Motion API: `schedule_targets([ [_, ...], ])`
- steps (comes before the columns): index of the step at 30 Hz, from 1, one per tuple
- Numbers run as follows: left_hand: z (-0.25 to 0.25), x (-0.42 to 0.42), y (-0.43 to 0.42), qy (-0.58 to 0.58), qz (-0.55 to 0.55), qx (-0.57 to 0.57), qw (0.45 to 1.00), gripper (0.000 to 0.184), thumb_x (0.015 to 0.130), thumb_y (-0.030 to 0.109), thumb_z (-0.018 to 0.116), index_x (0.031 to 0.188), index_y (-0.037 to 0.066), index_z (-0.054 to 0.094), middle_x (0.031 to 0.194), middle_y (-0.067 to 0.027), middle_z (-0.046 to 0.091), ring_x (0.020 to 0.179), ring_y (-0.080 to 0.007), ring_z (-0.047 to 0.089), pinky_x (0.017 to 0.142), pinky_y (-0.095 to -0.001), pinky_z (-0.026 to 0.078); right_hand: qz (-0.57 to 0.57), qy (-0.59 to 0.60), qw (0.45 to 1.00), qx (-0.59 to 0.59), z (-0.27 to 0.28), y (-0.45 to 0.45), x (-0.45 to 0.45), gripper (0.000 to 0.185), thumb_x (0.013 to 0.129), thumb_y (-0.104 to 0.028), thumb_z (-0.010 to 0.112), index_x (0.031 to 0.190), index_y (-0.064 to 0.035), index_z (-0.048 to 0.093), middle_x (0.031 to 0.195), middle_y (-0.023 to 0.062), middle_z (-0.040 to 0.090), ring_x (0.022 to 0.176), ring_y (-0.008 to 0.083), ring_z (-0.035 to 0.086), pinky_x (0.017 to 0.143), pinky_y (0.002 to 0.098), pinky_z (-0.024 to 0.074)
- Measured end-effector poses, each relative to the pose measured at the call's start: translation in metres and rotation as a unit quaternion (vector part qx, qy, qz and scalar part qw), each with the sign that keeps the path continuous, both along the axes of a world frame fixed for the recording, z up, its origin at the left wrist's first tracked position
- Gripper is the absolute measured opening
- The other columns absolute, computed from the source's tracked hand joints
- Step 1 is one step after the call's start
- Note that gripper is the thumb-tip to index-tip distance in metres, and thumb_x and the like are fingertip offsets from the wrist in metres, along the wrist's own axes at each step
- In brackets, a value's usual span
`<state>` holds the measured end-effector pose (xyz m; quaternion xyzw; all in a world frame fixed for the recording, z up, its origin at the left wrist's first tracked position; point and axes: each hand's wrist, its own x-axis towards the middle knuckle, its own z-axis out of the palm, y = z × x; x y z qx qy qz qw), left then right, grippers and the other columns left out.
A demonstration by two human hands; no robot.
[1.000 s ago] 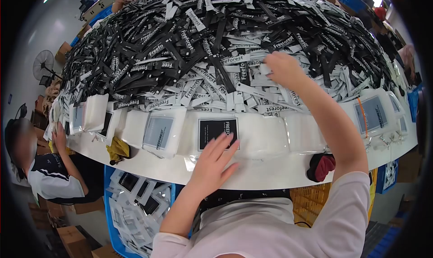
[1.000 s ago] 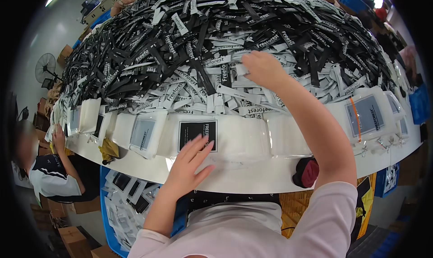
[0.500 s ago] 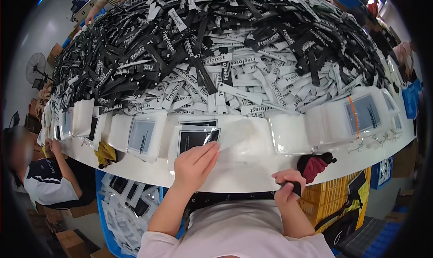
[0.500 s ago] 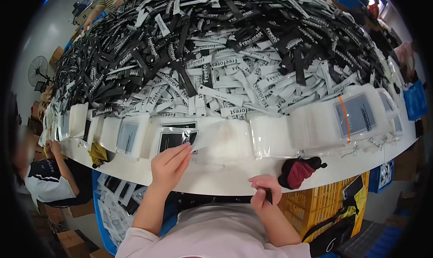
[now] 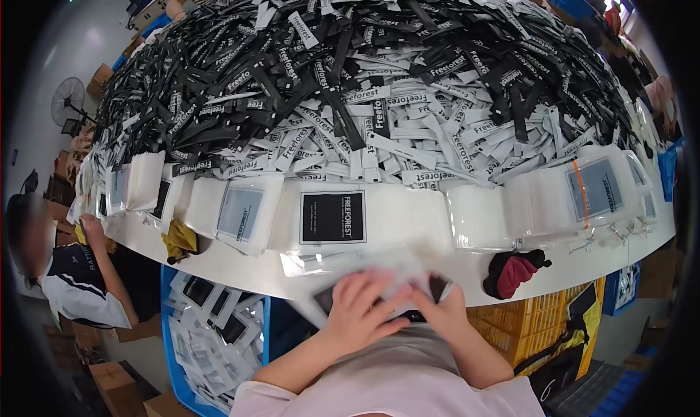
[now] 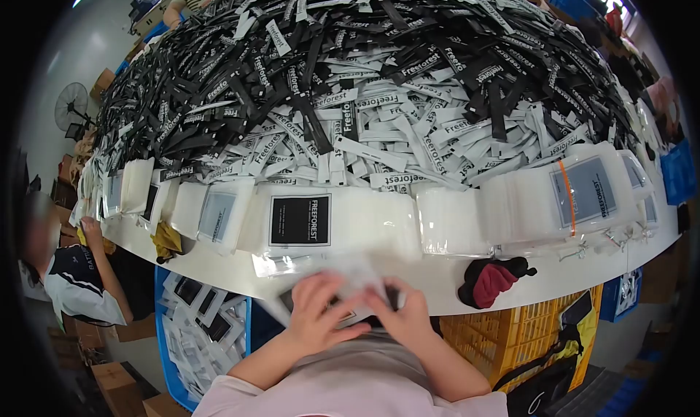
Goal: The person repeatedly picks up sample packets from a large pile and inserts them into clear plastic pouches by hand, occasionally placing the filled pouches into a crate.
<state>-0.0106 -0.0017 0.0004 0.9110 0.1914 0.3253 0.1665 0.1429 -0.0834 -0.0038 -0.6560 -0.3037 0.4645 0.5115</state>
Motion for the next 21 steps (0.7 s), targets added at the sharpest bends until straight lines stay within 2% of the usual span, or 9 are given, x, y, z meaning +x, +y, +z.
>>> schedule_targets([
  [1, -0.003, -0.001, -0.001, -0.014, 0.038, -0.028, 0.999, 0.081, 0.057, 0.036, 0.075, 0.124, 0.005, 0.043, 0.13, -0.0185, 0.035, 0.112, -0.0363, 0.04, 0.092, -0.0482, 0.03, 0.082, -0.062, 0.995, -0.007, 0.008, 0.0, -0.004, 0.024, 0.075, -0.009, 0.066, 0.096, -0.0004, 0.06, 0.082, 0.0103, 0.064, 0.072, 0.0121, 0.058, 0.065, 0.0249, 0.0464],
  [4, -0.008, 0.002, 0.011, 0.01, 0.011, -0.057, 0.998, 0.085, 0.056, 0.032, 0.075, 0.127, 0.003, 0.038, 0.131, -0.0229, 0.031, 0.112, -0.0393, 0.04, 0.092, -0.0494, 0.031, 0.045, -0.065, 0.993, 0.093, 0.014, 0.007, -0.029, 0.016, 0.075, -0.008, 0.068, 0.088, 0.0009, 0.062, 0.074, 0.0055, 0.062, 0.067, 0.0062, 0.053, 0.059, 0.0219, 0.0435],
  [5, -0.008, 0.003, 0.013, -0.01, 0.007, -0.088, 0.996, 0.08, 0.057, 0.023, 0.074, 0.126, 0.001, 0.039, 0.127, -0.0213, 0.039, 0.107, -0.0367, 0.045, 0.089, -0.0456, 0.036, 0.056, -0.088, 0.992, 0.064, 0.018, 0.01, -0.027, 0.016, 0.073, -0.008, 0.069, 0.084, 0.0007, 0.062, 0.069, 0.0062, 0.06, 0.064, 0.0062, 0.052, 0.057, 0.0212, 0.0424],
  [9, -0.005, -0.016, 0.0, -0.041, -0.124, -0.231, 0.964, 0.076, 0.056, 0.013, 0.072, 0.125, 0.0, 0.042, 0.111, -0.0164, 0.053, 0.093, -0.0305, 0.054, 0.08, -0.0377, 0.043, 0.196, -0.067, 0.975, 0.076, 0.02, 0.0, -0.012, 0.017, 0.071, -0.012, 0.071, 0.083, -0.0025, 0.062, 0.077, 0.0111, 0.063, 0.067, 0.0189, 0.061, 0.063, 0.0259, 0.0469],
  [12, 0.001, -0.022, 0.003, -0.003, -0.095, -0.219, 0.971, 0.077, 0.054, 0.015, 0.075, 0.122, -0.002, 0.044, 0.113, -0.0175, 0.052, 0.095, -0.0319, 0.055, 0.081, -0.0374, 0.045, 0.226, -0.114, 0.967, 0.023, 0.018, 0.004, -0.011, 0.023, 0.068, -0.016, 0.073, 0.083, -0.0024, 0.062, 0.073, 0.0112, 0.062, 0.063, 0.0203, 0.06, 0.06, 0.0279, 0.0464],
  [13, 0.004, -0.024, 0.005, -0.012, -0.071, -0.239, 0.968, 0.074, 0.055, 0.014, 0.073, 0.123, 0.003, 0.046, 0.109, -0.0148, 0.053, 0.094, -0.0295, 0.053, 0.08, -0.0355, 0.044, 0.23, -0.106, 0.966, 0.044, 0.02, 0.009, -0.009, 0.023, 0.068, -0.017, 0.074, 0.08, -0.0018, 0.061, 0.071, 0.0097, 0.061, 0.061, 0.0176, 0.059, 0.058, 0.0267, 0.0454],
  [15, 0.009, -0.025, 0.009, 0.011, -0.051, -0.219, 0.974, 0.072, 0.057, 0.015, 0.072, 0.123, 0.003, 0.046, 0.109, -0.0145, 0.052, 0.095, -0.0294, 0.052, 0.081, -0.0357, 0.043, 0.236, -0.085, 0.965, 0.081, 0.024, 0.014, -0.008, 0.025, 0.066, -0.018, 0.076, 0.074, -0.0007, 0.06, 0.065, 0.0066, 0.06, 0.057, 0.0122, 0.056, 0.054, 0.0244, 0.0434],
  [18, 0.003, -0.027, 0.007, 0.021, -0.054, -0.24, 0.969, 0.072, 0.058, 0.017, 0.072, 0.123, 0.002, 0.045, 0.108, -0.0154, 0.051, 0.095, -0.0298, 0.051, 0.081, -0.0364, 0.042, 0.25, -0.195, 0.948, 0.037, 0.016, 0.011, -0.007, 0.027, 0.066, -0.019, 0.077, 0.075, -0.001, 0.059, 0.067, 0.008, 0.06, 0.057, 0.0142, 0.056, 0.052, 0.026, 0.0436],
  [21, 0.001, -0.028, 0.009, 0.008, -0.018, -0.225, 0.974, 0.076, 0.059, 0.021, 0.073, 0.124, -0.003, 0.041, 0.111, -0.0166, 0.049, 0.097, -0.0307, 0.049, 0.081, -0.0383, 0.04, 0.164, -0.274, 0.938, 0.133, 0.005, 0.012, -0.003, 0.031, 0.075, -0.033, 0.067, 0.076, -0.0042, 0.056, 0.063, 0.0108, 0.056, 0.059, 0.0206, 0.058, 0.057, 0.0333, 0.0465],
])
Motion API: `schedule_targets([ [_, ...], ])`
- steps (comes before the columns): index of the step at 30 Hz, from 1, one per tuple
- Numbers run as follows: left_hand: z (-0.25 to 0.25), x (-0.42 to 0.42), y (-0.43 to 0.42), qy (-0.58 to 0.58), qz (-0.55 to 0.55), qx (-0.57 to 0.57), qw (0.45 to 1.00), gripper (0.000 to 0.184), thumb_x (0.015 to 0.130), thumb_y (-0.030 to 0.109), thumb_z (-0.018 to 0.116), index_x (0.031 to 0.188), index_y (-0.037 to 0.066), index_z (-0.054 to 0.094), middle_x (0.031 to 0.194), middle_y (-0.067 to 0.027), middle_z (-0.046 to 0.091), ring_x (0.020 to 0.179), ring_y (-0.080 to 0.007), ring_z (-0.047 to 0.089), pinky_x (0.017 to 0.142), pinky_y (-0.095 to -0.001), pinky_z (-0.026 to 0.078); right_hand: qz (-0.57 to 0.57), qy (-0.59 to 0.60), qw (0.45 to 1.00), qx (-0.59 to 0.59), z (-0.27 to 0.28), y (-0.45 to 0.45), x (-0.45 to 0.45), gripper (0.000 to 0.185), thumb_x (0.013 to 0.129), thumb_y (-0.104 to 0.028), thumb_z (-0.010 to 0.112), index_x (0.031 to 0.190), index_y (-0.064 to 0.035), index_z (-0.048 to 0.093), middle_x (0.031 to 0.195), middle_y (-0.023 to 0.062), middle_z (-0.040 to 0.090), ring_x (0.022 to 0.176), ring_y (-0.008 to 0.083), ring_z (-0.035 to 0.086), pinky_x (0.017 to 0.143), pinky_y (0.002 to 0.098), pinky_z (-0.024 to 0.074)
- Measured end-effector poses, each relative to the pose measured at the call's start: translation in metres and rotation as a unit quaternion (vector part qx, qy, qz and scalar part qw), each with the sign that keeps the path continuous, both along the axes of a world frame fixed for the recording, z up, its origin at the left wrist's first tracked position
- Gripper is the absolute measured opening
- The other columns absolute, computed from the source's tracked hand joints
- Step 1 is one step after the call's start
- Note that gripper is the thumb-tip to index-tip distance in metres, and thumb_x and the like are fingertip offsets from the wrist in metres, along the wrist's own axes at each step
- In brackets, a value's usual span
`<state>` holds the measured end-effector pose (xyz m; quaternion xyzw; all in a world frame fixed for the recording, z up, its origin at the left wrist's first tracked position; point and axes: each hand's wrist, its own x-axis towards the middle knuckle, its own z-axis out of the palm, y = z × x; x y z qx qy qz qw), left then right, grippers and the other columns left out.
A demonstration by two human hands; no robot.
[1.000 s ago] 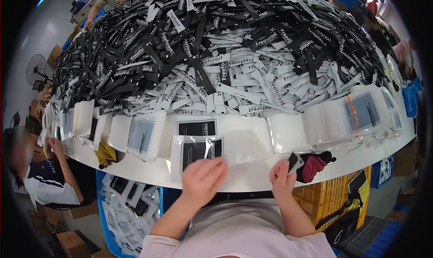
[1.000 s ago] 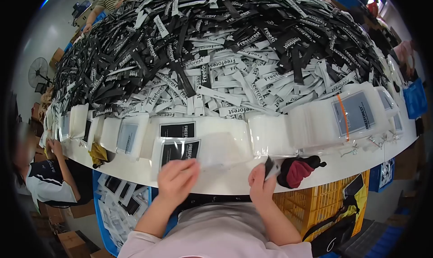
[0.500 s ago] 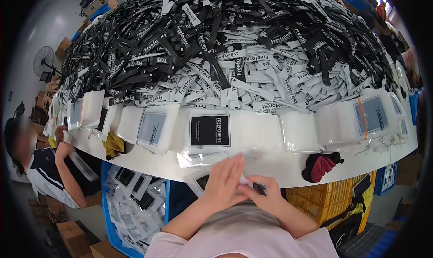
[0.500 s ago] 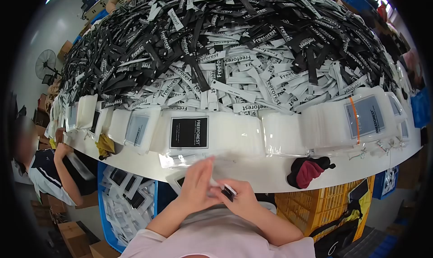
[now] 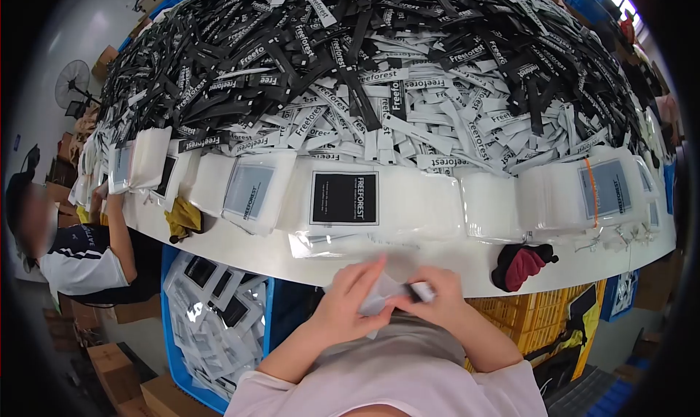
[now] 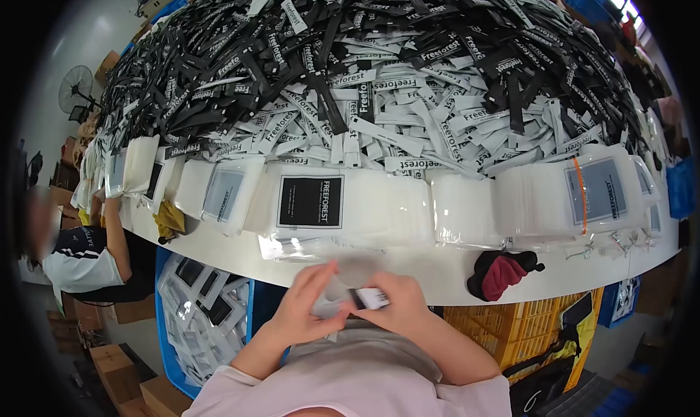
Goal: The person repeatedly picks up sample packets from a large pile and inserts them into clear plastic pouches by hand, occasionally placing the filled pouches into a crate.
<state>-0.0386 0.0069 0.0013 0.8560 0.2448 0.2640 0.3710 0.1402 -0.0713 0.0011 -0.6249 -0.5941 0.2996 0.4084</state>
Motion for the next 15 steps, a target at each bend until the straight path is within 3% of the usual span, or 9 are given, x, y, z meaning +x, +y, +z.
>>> schedule_targets([
  [1, 0.0, 0.0, 0.0, -0.001, 0.023, 0.014, 1.0, 0.079, 0.06, 0.023, 0.074, 0.125, -0.004, 0.039, 0.112, -0.017, 0.048, 0.098, -0.031, 0.048, 0.082, -0.0392, 0.038, -0.025, 0.156, 0.985, 0.066, 0.002, 0.002, 0.003, 0.032, 0.078, -0.035, 0.063, 0.075, -0.0051, 0.054, 0.062, 0.0099, 0.054, 0.06, 0.0209, 0.058, 0.059, 0.0343, 0.0468],
  [3, 0.004, 0.006, 0.003, 0.055, 0.045, 0.07, 0.995, 0.088, 0.057, 0.028, 0.075, 0.126, -0.007, 0.034, 0.114, -0.0179, 0.046, 0.101, -0.0315, 0.045, 0.082, -0.0398, 0.035, -0.076, 0.452, 0.869, 0.189, 0.01, 0.009, 0.008, 0.036, 0.084, -0.04, 0.055, 0.071, -0.007, 0.05, 0.059, 0.0081, 0.05, 0.063, 0.0214, 0.058, 0.064, 0.0364, 0.0474],
  [5, 0.004, 0.012, 0.001, 0.046, 0.071, 0.109, 0.99, 0.096, 0.054, 0.033, 0.076, 0.127, -0.009, 0.031, 0.117, -0.0187, 0.043, 0.103, -0.0317, 0.043, 0.082, -0.0402, 0.033, -0.168, 0.557, 0.776, 0.242, 0.043, 0.028, -0.005, 0.039, 0.091, -0.04, 0.042, 0.071, -0.0068, 0.046, 0.058, 0.0055, 0.044, 0.068, 0.0213, 0.057, 0.076, 0.0374, 0.0465],
  [6, 0.001, 0.018, -0.003, 0.01, 0.085, 0.117, 0.989, 0.099, 0.052, 0.035, 0.077, 0.127, -0.01, 0.03, 0.118, -0.019, 0.042, 0.104, -0.0317, 0.042, 0.083, -0.0402, 0.032, -0.157, 0.563, 0.787, 0.196, 0.046, 0.029, -0.01, 0.037, 0.092, -0.036, 0.039, 0.077, -0.0034, 0.049, 0.068, 0.0096, 0.051, 0.072, 0.0197, 0.056, 0.09, 0.04, 0.0411],
  [7, -0.002, 0.022, -0.005, -0.024, 0.098, 0.124, 0.987, 0.102, 0.051, 0.037, 0.077, 0.127, -0.01, 0.028, 0.119, -0.0193, 0.041, 0.105, -0.0316, 0.041, 0.083, -0.0403, 0.031, -0.055, 0.477, 0.867, 0.135, 0.046, 0.027, -0.01, 0.036, 0.093, -0.033, 0.038, 0.088, -0.0004, 0.053, 0.084, 0.0117, 0.059, 0.074, 0.0196, 0.057, 0.096, 0.042, 0.0364],
  [9, -0.008, 0.025, -0.002, -0.016, 0.104, 0.171, 0.98, 0.108, 0.049, 0.037, 0.077, 0.129, -0.011, 0.023, 0.119, -0.0211, 0.041, 0.104, -0.0322, 0.041, 0.082, -0.04, 0.031, 0.061, 0.312, 0.947, 0.05, 0.035, 0.02, -0.015, 0.035, 0.094, -0.028, 0.035, 0.099, 0.0008, 0.054, 0.1, 0.0131, 0.06, 0.082, 0.0214, 0.059, 0.098, 0.0426, 0.0339],
  [10, -0.011, 0.024, 0.001, -0.011, 0.1, 0.173, 0.98, 0.109, 0.049, 0.037, 0.077, 0.13, -0.011, 0.022, 0.119, -0.0214, 0.041, 0.104, -0.0323, 0.042, 0.082, -0.04, 0.031, 0.099, 0.335, 0.936, 0.053, 0.041, 0.018, -0.011, 0.028, 0.093, -0.017, 0.037, 0.107, 0.0012, 0.054, 0.106, 0.0137, 0.059, 0.101, 0.0247, 0.054, 0.102, 0.0403, 0.0287],
  [14, -0.006, 0.023, -0.002, -0.087, 0.08, 0.121, 0.986, 0.113, 0.048, 0.038, 0.077, 0.132, -0.01, 0.017, 0.119, -0.0224, 0.041, 0.104, -0.0326, 0.042, 0.082, -0.0403, 0.031, 0.115, 0.207, 0.972, 0.006, 0.041, 0.024, -0.002, 0.036, 0.085, -0.005, 0.05, 0.12, 0.001, 0.048, 0.131, 0.0153, 0.04, 0.129, 0.0276, 0.021, 0.104, 0.0411, 0.0214],
  [15, -0.005, 0.024, -0.003, -0.075, 0.076, 0.124, 0.986, 0.113, 0.048, 0.038, 0.077, 0.132, -0.01, 0.017, 0.12, -0.0224, 0.041, 0.104, -0.0326, 0.042, 0.082, -0.0404, 0.031, 0.072, 0.228, 0.971, 0.024, 0.041, 0.023, -0.007, 0.038, 0.083, -0.007, 0.053, 0.12, 0.0007, 0.048, 0.133, 0.0135, 0.038, 0.129, 0.0274, 0.021, 0.103, 0.0411, 0.0224],
])
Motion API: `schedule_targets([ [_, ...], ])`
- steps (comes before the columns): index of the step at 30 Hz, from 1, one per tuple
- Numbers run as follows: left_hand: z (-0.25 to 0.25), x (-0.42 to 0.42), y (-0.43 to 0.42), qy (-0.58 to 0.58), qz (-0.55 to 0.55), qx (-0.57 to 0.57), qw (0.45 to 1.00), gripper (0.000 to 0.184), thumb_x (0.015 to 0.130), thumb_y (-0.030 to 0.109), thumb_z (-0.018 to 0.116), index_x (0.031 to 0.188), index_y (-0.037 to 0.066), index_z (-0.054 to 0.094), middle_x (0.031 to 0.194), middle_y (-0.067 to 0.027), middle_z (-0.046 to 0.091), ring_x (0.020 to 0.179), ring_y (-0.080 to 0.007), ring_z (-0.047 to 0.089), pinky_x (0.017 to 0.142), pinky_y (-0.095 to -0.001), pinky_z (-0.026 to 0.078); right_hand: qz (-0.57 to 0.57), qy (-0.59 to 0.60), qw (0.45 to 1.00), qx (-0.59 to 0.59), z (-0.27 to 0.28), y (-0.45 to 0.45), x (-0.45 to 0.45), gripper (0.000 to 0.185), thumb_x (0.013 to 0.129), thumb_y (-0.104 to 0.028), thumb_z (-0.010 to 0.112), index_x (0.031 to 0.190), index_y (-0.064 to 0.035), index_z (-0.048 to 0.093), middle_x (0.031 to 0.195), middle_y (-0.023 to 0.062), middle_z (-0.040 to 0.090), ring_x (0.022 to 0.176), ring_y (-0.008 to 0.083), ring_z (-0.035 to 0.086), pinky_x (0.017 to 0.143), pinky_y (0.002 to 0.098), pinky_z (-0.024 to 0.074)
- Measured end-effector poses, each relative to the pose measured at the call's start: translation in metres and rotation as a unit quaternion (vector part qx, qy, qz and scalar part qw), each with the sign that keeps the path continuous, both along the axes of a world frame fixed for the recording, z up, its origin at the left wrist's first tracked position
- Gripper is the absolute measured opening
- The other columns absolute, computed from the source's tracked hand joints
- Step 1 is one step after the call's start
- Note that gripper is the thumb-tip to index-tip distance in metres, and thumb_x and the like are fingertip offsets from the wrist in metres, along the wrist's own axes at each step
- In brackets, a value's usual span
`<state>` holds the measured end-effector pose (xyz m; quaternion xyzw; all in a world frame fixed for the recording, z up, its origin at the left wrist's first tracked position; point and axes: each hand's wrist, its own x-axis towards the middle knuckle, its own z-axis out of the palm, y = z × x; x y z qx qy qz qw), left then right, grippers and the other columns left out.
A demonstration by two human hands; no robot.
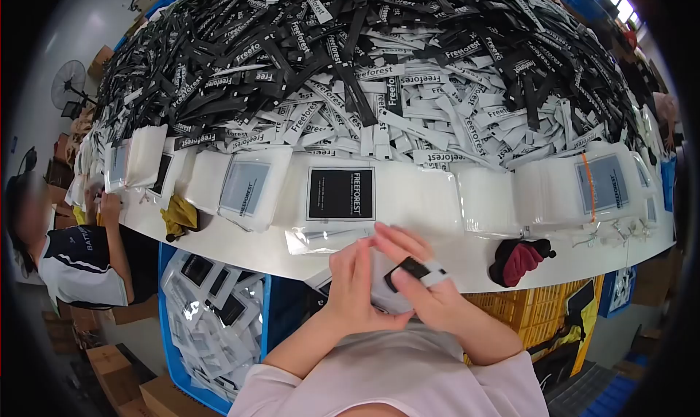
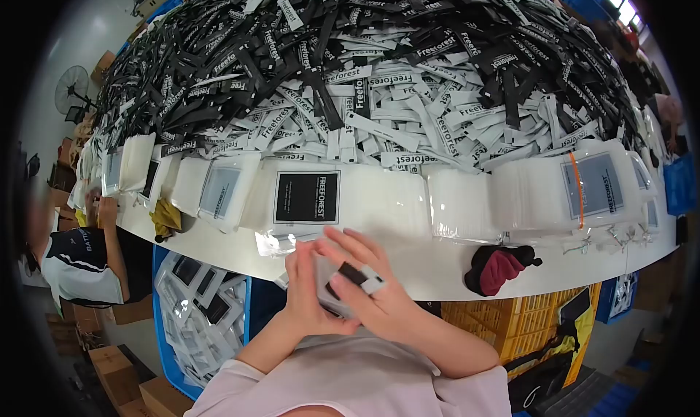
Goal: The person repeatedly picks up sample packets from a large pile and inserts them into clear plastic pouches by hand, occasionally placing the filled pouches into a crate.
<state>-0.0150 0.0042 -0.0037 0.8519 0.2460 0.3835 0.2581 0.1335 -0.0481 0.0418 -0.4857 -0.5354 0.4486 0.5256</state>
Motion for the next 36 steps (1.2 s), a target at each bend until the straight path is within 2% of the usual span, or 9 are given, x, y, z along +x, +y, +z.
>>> schedule_targets([
  [3, 0.002, 0.001, 0.003, 0.022, 0.003, -0.008, 1.0, 0.112, 0.048, 0.038, 0.076, 0.132, -0.009, 0.019, 0.12, -0.0229, 0.04, 0.103, -0.0327, 0.041, 0.081, -0.0408, 0.031, -0.179, -0.006, 0.982, 0.063, 0.003, -0.001, -0.012, 0.043, 0.073, -0.015, 0.067, 0.113, -0.0027, 0.056, 0.122, 0.0064, 0.049, 0.12, 0.0266, 0.034, 0.1, 0.0394, 0.0269],
  [6, 0.009, -0.005, 0.007, 0.029, -0.013, -0.016, 0.999, 0.107, 0.05, 0.037, 0.075, 0.132, -0.008, 0.021, 0.121, -0.0222, 0.04, 0.103, -0.0311, 0.042, 0.08, -0.0409, 0.031, -0.07, -0.289, 0.94, 0.165, -0.004, -0.015, 0.012, 0.029, 0.07, -0.017, 0.069, 0.096, -0.0052, 0.063, 0.101, 0.0054, 0.059, 0.104, 0.0234, 0.049, 0.097, 0.0411, 0.0296],
  [9, 0.006, -0.003, 0.005, 0.098, -0.005, 0.083, 0.992, 0.104, 0.053, 0.039, 0.075, 0.131, -0.007, 0.025, 0.122, -0.0197, 0.04, 0.103, -0.03, 0.042, 0.08, -0.0413, 0.03, 0.036, -0.34, 0.933, 0.112, -0.01, -0.009, 0.01, 0.016, 0.07, -0.018, 0.07, 0.081, -0.0078, 0.063, 0.086, 0.0026, 0.062, 0.09, 0.0208, 0.055, 0.093, 0.0439, 0.0321],
  [12, 0.019, -0.005, 0.006, 0.104, -0.071, -0.013, 0.992, 0.096, 0.057, 0.035, 0.076, 0.13, -0.004, 0.029, 0.118, -0.0176, 0.044, 0.099, -0.0283, 0.048, 0.076, -0.0392, 0.037, 0.111, -0.344, 0.926, 0.104, -0.013, -0.007, 0.022, 0.012, 0.072, -0.017, 0.068, 0.077, -0.0077, 0.061, 0.086, 0.0033, 0.061, 0.09, 0.0198, 0.054, 0.091, 0.0475, 0.0323],
  [15, 0.032, -0.019, 0.017, 0.048, -0.11, -0.318, 0.94, 0.085, 0.063, 0.025, 0.077, 0.13, -0.002, 0.031, 0.105, -0.0158, 0.054, 0.086, -0.0235, 0.057, 0.069, -0.0317, 0.045, 0.153, -0.299, 0.936, 0.106, -0.01, -0.004, 0.032, 0.011, 0.074, -0.014, 0.066, 0.079, -0.0069, 0.06, 0.087, 0.0047, 0.061, 0.091, 0.0226, 0.054, 0.089, 0.0443, 0.0353],
  [21, 0.029, -0.017, 0.01, -0.045, -0.045, -0.442, 0.895, 0.034, 0.076, 0.009, 0.068, 0.107, -0.001, 0.057, 0.084, -0.0083, 0.065, 0.072, -0.0083, 0.058, 0.063, -0.0218, 0.047, -0.218, -0.113, 0.969, 0.039, -0.009, 0.007, 0.003, 0.017, 0.076, -0.01, 0.065, 0.09, -0.0023, 0.059, 0.087, 0.01, 0.06, 0.084, 0.0199, 0.056, 0.079, 0.03, 0.0426],
  [25, 0.022, -0.017, 0.007, -0.138, -0.068, -0.454, 0.878, 0.018, 0.078, 0.003, 0.062, 0.096, -0.002, 0.062, 0.084, -0.008, 0.065, 0.068, -0.0076, 0.057, 0.062, -0.0197, 0.045, -0.05, -0.059, 0.992, -0.097, -0.016, -0.008, 0.004, 0.018, 0.078, -0.011, 0.064, 0.09, 0.0009, 0.058, 0.075, 0.0085, 0.057, 0.065, 0.0172, 0.055, 0.061, 0.0285, 0.0438],
  [31, 0.02, -0.046, 0.008, -0.126, -0.031, -0.374, 0.918, 0.016, 0.082, 0.005, 0.056, 0.094, -0.004, 0.062, 0.079, -0.0088, 0.063, 0.067, -0.0109, 0.056, 0.059, -0.0217, 0.042, 0.004, -0.167, 0.984, 0.06, -0.023, 0.015, -0.006, 0.017, 0.079, -0.018, 0.064, 0.08, -0.0006, 0.061, 0.072, 0.0108, 0.057, 0.064, 0.0247, 0.055, 0.061, 0.032, 0.0439],
  [36, 0.028, -0.126, 0.013, -0.076, 0.012, -0.313, 0.947, 0.02, 0.083, 0.012, 0.055, 0.093, -0.003, 0.063, 0.08, -0.0114, 0.061, 0.07, -0.0187, 0.055, 0.064, -0.0286, 0.043, 0.144, -0.318, 0.917, 0.192, -0.021, 0.078, 0.011, 0.022, 0.08, -0.02, 0.06, 0.098, -0.0088, 0.063, 0.09, 0.0073, 0.063, 0.085, 0.0243, 0.059, 0.073, 0.0356, 0.0464],
])
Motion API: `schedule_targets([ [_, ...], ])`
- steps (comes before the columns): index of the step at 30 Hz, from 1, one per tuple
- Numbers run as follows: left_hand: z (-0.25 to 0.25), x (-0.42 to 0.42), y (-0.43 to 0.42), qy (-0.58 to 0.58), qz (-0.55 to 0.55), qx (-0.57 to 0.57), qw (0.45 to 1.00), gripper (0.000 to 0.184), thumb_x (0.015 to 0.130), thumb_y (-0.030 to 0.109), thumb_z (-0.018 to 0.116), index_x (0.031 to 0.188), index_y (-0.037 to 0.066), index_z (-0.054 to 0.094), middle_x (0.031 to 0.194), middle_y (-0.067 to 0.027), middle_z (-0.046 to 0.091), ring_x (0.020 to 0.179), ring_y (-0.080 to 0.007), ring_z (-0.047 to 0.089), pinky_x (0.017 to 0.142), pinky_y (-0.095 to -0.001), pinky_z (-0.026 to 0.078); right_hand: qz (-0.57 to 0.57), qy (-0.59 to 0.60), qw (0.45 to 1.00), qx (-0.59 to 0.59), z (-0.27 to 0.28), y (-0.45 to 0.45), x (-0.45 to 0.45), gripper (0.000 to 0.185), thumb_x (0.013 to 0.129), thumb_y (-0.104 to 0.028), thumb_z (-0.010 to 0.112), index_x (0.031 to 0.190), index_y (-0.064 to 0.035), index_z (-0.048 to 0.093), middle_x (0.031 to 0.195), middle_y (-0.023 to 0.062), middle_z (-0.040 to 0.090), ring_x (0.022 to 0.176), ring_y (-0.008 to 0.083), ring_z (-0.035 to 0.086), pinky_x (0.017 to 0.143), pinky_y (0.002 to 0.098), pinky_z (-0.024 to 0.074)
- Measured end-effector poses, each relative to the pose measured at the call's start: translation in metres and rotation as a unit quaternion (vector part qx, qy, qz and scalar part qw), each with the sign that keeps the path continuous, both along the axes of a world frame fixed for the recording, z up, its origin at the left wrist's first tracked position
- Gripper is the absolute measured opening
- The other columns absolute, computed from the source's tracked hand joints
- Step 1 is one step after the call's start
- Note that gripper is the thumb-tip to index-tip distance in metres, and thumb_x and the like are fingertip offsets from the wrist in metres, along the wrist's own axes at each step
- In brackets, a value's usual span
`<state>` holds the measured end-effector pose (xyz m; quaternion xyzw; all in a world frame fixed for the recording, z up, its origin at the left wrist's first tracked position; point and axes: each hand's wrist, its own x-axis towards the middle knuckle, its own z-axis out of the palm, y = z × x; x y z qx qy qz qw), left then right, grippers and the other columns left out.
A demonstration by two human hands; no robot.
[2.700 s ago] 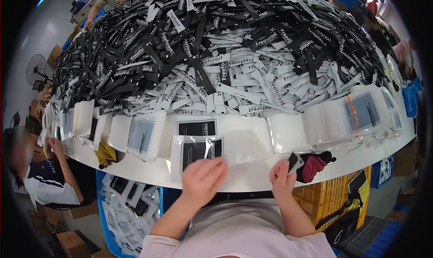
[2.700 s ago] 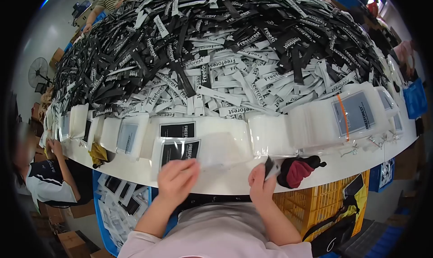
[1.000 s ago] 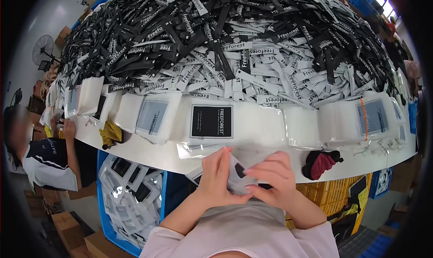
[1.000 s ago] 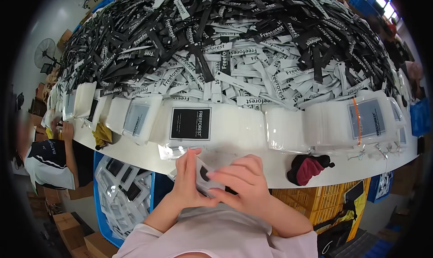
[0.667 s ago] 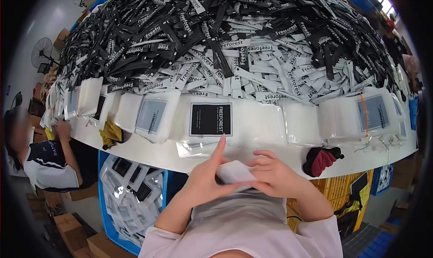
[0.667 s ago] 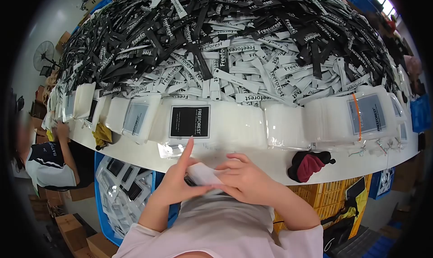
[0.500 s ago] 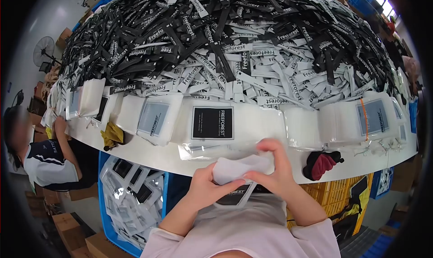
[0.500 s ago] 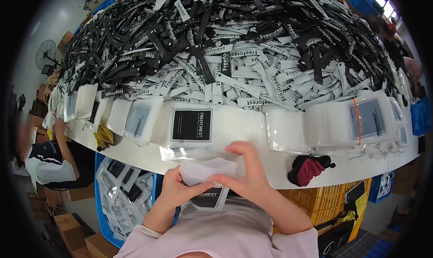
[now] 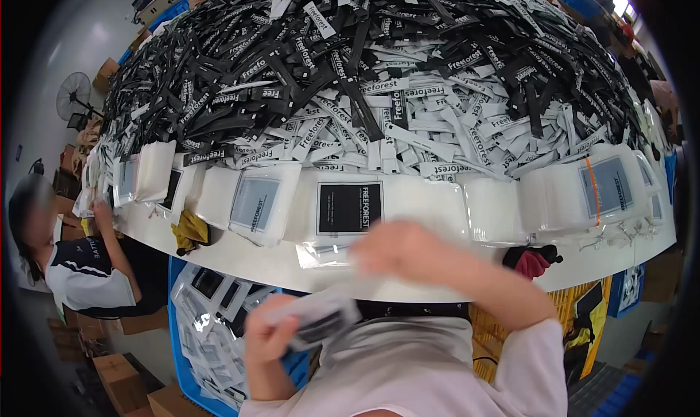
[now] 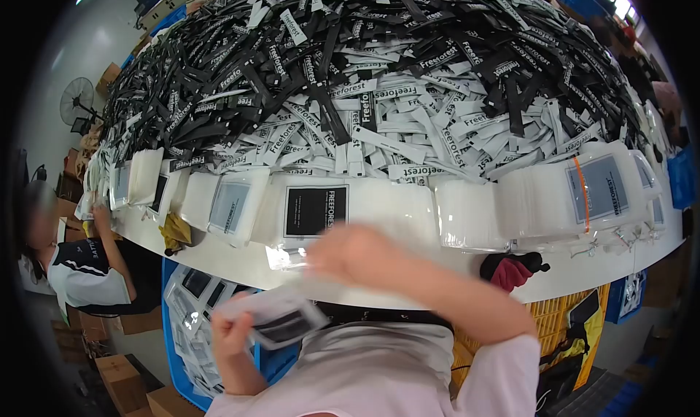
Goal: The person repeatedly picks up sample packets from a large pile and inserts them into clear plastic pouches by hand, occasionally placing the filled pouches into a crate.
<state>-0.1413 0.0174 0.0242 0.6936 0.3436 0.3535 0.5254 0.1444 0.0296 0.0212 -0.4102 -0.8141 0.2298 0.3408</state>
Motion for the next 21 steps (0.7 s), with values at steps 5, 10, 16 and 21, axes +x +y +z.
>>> schedule_targets([
  [5, 0.006, -0.098, -0.002, 0.41, 0.081, -0.106, 0.902, 0.035, 0.075, 0.016, 0.066, 0.105, 0.0, 0.06, 0.092, -0.0125, 0.062, 0.076, -0.021, 0.058, 0.069, -0.0312, 0.044, -0.357, -0.228, 0.9, 0.1, -0.035, 0.092, 0.08, 0.024, 0.079, -0.019, 0.059, 0.097, -0.0037, 0.057, 0.081, 0.0136, 0.059, 0.082, 0.0304, 0.056, 0.071, 0.038, 0.0453],
  [10, 0.004, -0.1, -0.022, 0.359, 0.088, -0.148, 0.917, 0.062, 0.069, 0.018, 0.073, 0.124, 0.005, 0.048, 0.1, -0.0122, 0.061, 0.088, -0.0201, 0.059, 0.079, -0.0311, 0.045, -0.366, 0.009, 0.919, -0.147, 0.005, 0.119, 0.101, 0.031, 0.081, -0.026, 0.058, 0.099, -0.0014, 0.054, 0.091, 0.0175, 0.059, 0.088, 0.0315, 0.058, 0.074, 0.0412, 0.0463],
  [16, 0.0, 0.025, 0.018, 0.211, -0.057, 0.079, 0.973, 0.044, 0.073, 0.013, 0.068, 0.113, 0.003, 0.055, 0.102, -0.0153, 0.06, 0.091, -0.0297, 0.058, 0.083, -0.0337, 0.044, -0.493, -0.135, 0.856, -0.078, -0.016, 0.175, 0.109, 0.049, 0.068, -0.036, 0.069, 0.097, 0.0001, 0.052, 0.089, 0.0148, 0.059, 0.085, 0.0312, 0.059, 0.072, 0.0395, 0.0472],
  [21, -0.01, 0.121, 0.046, 0.214, -0.042, 0.288, 0.932, 0.043, 0.073, 0.017, 0.069, 0.112, 0.005, 0.056, 0.114, -0.0126, 0.056, 0.11, -0.0296, 0.05, 0.092, -0.0375, 0.039, -0.517, -0.142, 0.838, -0.106, -0.012, 0.161, 0.108, 0.068, 0.061, -0.031, 0.075, 0.114, -0.0041, 0.044, 0.107, 0.0181, 0.049, 0.096, 0.0348, 0.055, 0.079, 0.0412, 0.0466],
])
